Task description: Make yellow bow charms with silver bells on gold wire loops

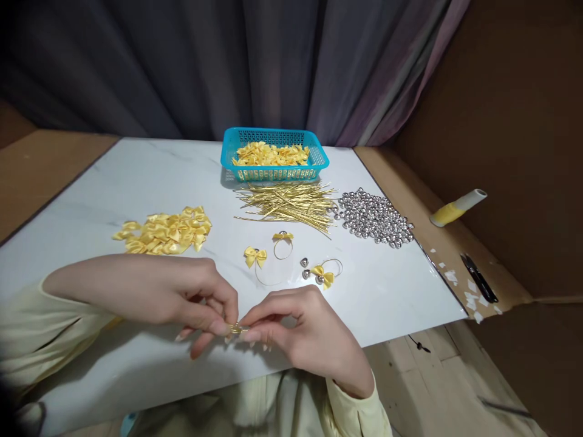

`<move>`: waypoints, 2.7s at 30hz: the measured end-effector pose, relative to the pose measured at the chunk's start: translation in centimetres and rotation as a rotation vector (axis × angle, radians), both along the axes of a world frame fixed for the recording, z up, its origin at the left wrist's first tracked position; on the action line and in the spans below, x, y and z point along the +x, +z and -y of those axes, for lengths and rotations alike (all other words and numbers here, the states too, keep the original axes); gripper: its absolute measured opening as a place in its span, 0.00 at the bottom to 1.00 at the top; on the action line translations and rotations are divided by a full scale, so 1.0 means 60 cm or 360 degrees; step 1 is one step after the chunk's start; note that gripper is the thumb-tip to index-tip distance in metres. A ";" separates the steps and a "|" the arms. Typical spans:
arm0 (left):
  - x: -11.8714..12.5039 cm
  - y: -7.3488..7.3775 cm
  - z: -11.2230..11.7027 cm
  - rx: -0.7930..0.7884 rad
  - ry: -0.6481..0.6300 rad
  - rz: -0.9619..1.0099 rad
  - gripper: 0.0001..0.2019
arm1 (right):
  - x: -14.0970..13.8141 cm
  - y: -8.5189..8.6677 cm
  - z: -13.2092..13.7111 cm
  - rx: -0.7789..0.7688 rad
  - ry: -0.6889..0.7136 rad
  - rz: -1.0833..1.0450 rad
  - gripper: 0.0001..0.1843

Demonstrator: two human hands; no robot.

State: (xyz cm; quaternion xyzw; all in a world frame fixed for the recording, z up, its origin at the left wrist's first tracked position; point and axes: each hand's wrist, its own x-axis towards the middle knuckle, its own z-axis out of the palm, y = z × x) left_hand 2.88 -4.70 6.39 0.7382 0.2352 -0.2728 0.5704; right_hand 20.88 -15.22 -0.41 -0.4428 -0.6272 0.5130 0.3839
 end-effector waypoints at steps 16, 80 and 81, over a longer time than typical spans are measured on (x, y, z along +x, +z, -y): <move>-0.001 -0.017 -0.006 -0.0096 0.0100 0.0043 0.09 | 0.005 -0.009 0.001 -0.0125 -0.0069 -0.0162 0.08; -0.011 -0.043 -0.011 -0.0775 0.0998 0.0535 0.09 | -0.036 -0.023 0.002 0.1339 -0.0826 0.0433 0.14; -0.010 -0.043 -0.011 -0.0775 0.1002 0.0534 0.08 | -0.035 -0.023 0.000 0.1345 -0.0818 0.0443 0.13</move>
